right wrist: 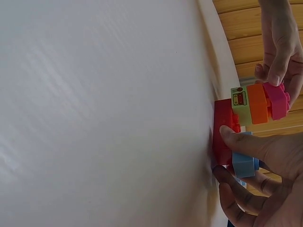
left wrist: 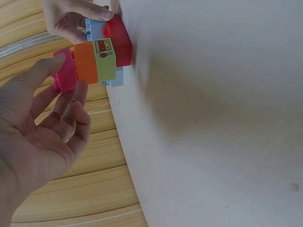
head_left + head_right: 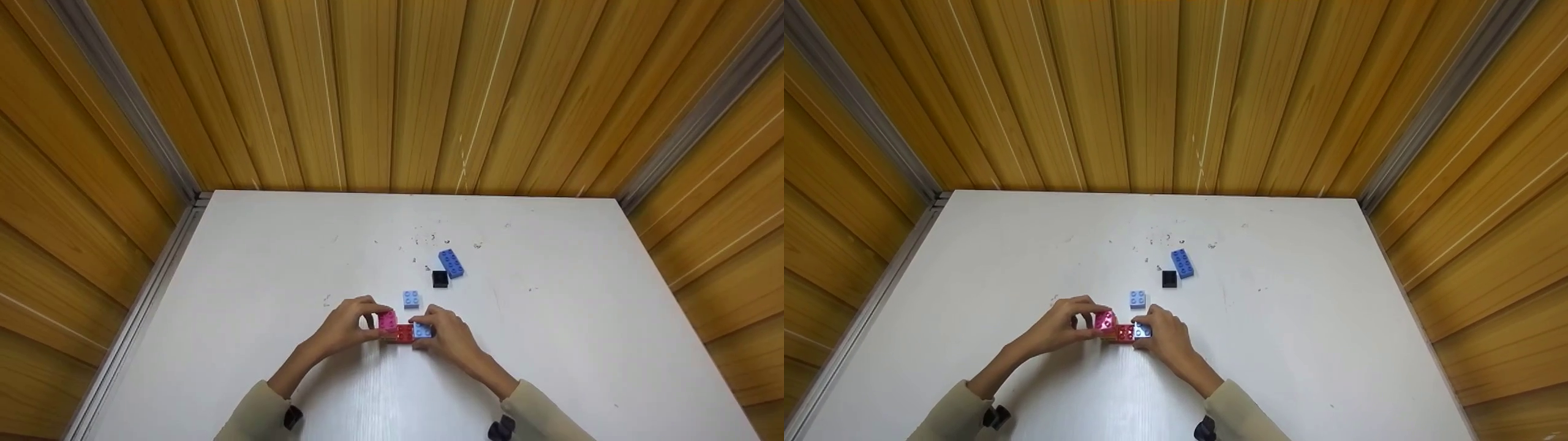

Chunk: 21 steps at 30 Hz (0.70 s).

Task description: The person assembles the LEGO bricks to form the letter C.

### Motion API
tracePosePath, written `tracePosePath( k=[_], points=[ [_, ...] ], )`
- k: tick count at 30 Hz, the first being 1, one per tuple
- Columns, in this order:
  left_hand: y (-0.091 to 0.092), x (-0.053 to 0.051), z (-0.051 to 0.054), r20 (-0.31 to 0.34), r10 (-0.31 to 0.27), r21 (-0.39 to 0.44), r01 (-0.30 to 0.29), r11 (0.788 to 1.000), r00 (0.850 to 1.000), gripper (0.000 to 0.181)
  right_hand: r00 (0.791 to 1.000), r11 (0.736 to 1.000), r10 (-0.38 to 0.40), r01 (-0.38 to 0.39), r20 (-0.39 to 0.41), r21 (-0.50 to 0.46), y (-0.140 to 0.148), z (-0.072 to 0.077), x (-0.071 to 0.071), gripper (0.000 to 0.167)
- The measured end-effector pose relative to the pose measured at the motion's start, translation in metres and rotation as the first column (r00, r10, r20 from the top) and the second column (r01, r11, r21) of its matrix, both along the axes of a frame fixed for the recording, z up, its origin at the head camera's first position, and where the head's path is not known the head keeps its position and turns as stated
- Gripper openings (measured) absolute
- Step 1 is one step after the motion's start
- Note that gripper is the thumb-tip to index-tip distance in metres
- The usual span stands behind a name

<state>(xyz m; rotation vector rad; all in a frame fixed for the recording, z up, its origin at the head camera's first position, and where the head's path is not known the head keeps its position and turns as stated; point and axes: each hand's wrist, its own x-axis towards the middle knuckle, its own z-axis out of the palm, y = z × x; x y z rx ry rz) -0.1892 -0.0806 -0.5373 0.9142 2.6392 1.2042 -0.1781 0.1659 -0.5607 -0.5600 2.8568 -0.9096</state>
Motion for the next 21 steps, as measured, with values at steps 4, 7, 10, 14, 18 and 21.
tracePosePath(
  k=[4, 7, 10, 14, 18, 21],
  points=[
    [-0.0004, -0.0021, -0.0007, 0.049, -0.005, 0.019, 0.004, 1.0, 0.999, 0.037, 1.0, 1.0, -0.005, 0.005, 0.009, -0.003, 0.0, 0.0007, 0.0005, 0.047],
    [-0.0001, -0.0029, -0.0003, 0.075, -0.001, 0.017, -0.001, 1.0, 0.997, 0.039, 1.0, 1.0, -0.009, 0.009, 0.018, -0.002, -0.0003, 0.0009, 0.0009, 0.048],
    [0.0006, -0.0041, -0.0004, 0.079, -0.002, 0.011, 0.001, 1.0, 0.997, 0.039, 0.999, 1.0, -0.015, 0.015, 0.029, 0.0, -0.0005, 0.001, 0.0011, 0.048],
    [0.0015, -0.0056, -0.0007, 0.064, -0.003, 0.006, 0.003, 1.0, 0.998, 0.037, 1.0, 1.0, -0.013, 0.013, 0.023, 0.0, -0.0003, 0.0008, 0.0011, 0.047],
    [0.0026, -0.0068, -0.0004, 0.073, 0.001, -0.003, -0.001, 1.0, 0.997, 0.037, 1.0, 1.0, -0.004, 0.004, 0.012, -0.005, -0.0001, 0.0009, 0.0011, 0.048],
    [0.0037, -0.0071, 0.0003, 0.092, 0.007, -0.004, -0.007, 1.0, 0.996, 0.036, 1.0, 1.0, -0.002, 0.002, 0.009, -0.013, -0.0002, 0.0002, 0.0012, 0.048]
  ],
)
